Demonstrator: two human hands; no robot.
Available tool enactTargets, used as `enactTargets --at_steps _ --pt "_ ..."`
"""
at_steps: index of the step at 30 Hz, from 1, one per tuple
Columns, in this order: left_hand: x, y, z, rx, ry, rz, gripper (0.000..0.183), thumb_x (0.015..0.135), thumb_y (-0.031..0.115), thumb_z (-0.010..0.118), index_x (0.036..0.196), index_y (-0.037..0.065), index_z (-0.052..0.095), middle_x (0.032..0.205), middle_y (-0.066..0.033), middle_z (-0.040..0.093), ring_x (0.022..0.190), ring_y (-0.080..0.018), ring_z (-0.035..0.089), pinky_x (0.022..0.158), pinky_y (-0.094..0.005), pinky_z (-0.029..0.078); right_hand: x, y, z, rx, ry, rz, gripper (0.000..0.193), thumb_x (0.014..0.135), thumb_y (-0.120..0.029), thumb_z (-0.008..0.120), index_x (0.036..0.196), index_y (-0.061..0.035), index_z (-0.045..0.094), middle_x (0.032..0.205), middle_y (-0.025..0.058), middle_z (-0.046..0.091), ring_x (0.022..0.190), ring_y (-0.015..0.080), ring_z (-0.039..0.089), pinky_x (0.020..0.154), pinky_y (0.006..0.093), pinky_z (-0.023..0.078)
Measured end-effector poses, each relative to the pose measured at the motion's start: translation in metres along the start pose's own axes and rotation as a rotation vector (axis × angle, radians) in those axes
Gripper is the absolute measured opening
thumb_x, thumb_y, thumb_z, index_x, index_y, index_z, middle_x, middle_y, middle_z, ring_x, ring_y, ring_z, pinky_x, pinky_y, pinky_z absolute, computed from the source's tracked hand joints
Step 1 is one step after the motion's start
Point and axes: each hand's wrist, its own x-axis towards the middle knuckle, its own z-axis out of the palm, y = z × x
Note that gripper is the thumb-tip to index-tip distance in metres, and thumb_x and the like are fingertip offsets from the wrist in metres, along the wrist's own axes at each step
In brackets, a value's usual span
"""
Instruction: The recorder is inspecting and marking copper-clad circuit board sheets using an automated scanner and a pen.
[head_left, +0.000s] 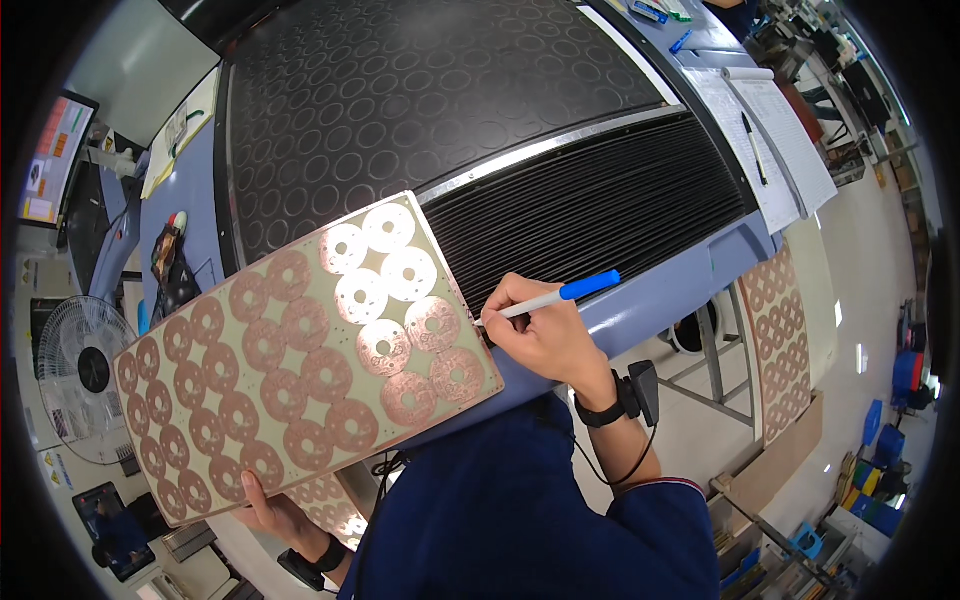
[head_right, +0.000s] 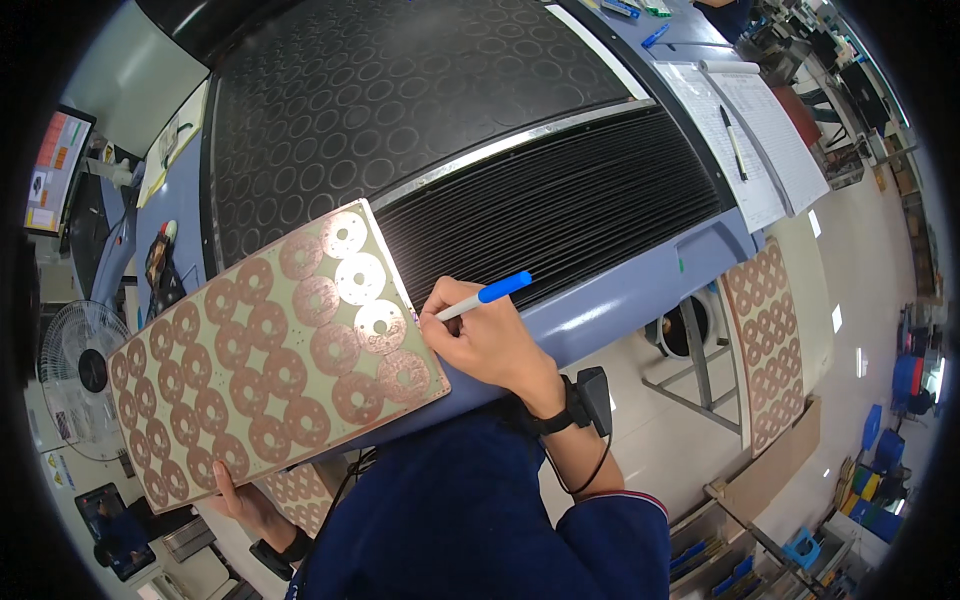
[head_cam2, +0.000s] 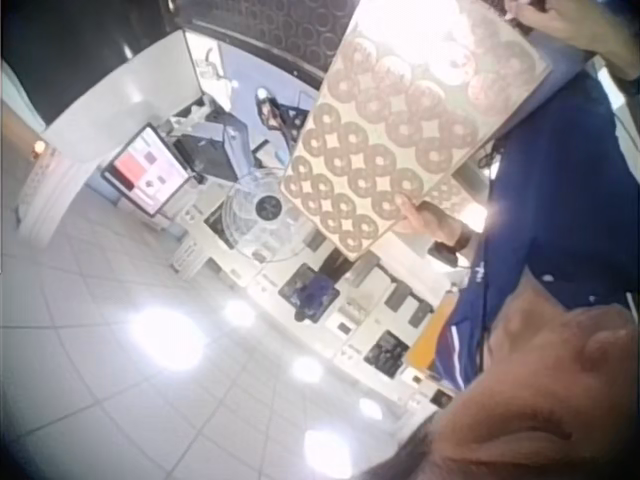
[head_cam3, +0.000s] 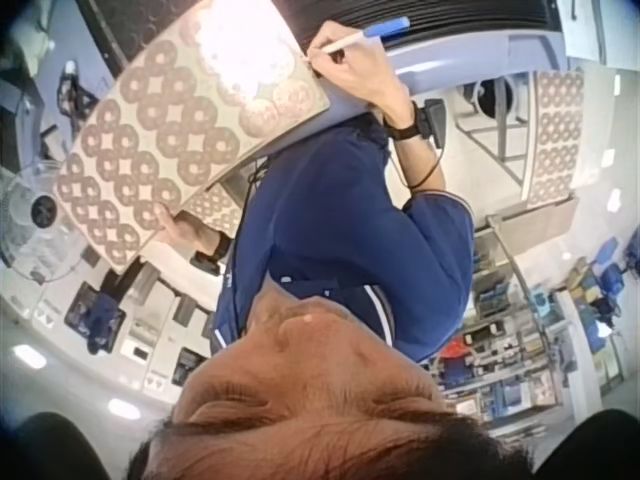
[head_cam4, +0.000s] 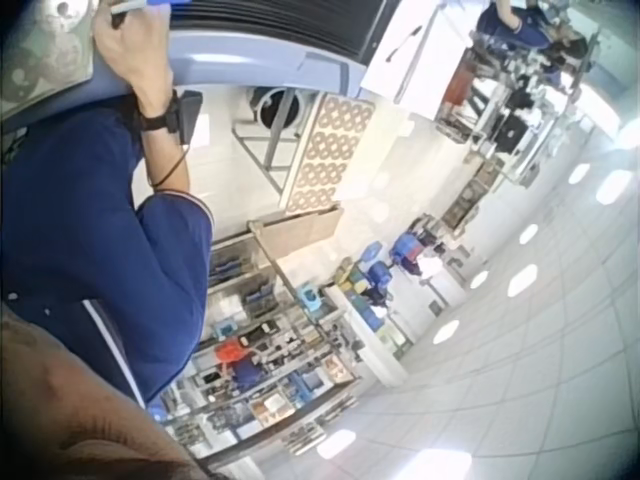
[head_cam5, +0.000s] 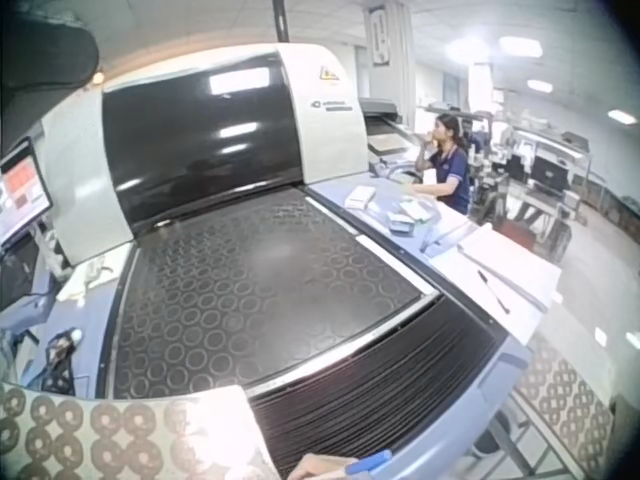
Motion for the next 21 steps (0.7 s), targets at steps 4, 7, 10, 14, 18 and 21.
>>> enactTargets --at_steps 4,7,10,14,18,21 --pt "-0.0005 -0.0025 -0.003 -0.018 0.009 -0.007 0.057 0.092 0.003 0.056 0.143 -0.007 0.033 0.132 -0.0172 0.052 0.114 -0.0194 0.056 0.099 -0.0356 0.046 -0.0004 -0.0021 0.0009 -0.004 -0.005 -0.011 0.005 0.083 -0.004 0.065 0.08 -0.0013 0.062 0.067 0.0008 0.059 0.056 0.0053 0.048 0.048 0.0236 0.035" --pt "0.0 -0.0027 -0.0055 -0.014 -0.005 -0.029 0.057 0.092 0.002 0.056 0.143 -0.007 0.032 0.133 -0.0169 0.051 0.115 -0.0192 0.055 0.1 -0.0357 0.045 -0.0011 -0.0034 0.0002 -0.045 0.005 -0.02 0.009 0.083 -0.007 0.064 0.079 -0.0001 0.059 0.067 0.007 0.058 0.056 0.0148 0.053 0.05 0.0292 0.039" --pt "-0.0004 -0.0014 -0.0051 -0.003 -0.016 -0.018 0.056 0.092 0.001 0.056 0.143 -0.007 0.033 0.132 -0.0165 0.052 0.114 -0.0189 0.056 0.099 -0.0356 0.045 -0.0019 -0.0045 -0.0019 -0.041 -0.041 -0.012 0.009 0.083 -0.006 0.064 0.079 0.0001 0.059 0.067 0.0079 0.058 0.057 0.0164 0.054 0.051 0.03 0.04" --pt "0.0001 -0.0017 -0.0025 0.021 -0.033 0.034 0.05 0.096 0.01 0.058 0.138 -0.01 0.039 0.13 -0.0177 0.053 0.113 -0.0201 0.057 0.096 -0.0371 0.047 -0.0008 -0.0053 -0.0011 -0.032 -0.055 -0.038 0.008 0.083 -0.005 0.065 0.078 -0.0006 0.06 0.068 0.005 0.058 0.057 0.0114 0.05 0.051 0.0269 0.037" --pt "-0.0006 -0.0032 -0.006 -0.029 0.008 -0.017 0.056 0.092 0.001 0.057 0.142 -0.006 0.034 0.131 -0.016 0.052 0.114 -0.0195 0.057 0.099 -0.0355 0.046 -0.0017 -0.0032 0.0023 -0.044 -0.008 -0.054 0.007 0.082 -0.004 0.065 0.078 -0.0014 0.061 0.068 0.0013 0.058 0.056 0.0058 0.046 0.049 0.0235 0.035" --pt "-0.0048 -0.0049 -0.0101 -0.085 0.066 -0.06 0.059 0.091 0.0 0.058 0.144 -0.004 0.032 0.133 -0.0163 0.051 0.115 -0.0225 0.057 0.098 -0.0373 0.047 -0.0067 0.0018 0.0003 -0.067 -0.02 0.002 0.007 0.082 -0.005 0.064 0.079 -0.0004 0.06 0.069 0.0064 0.059 0.06 0.0122 0.054 0.053 0.0276 0.04"
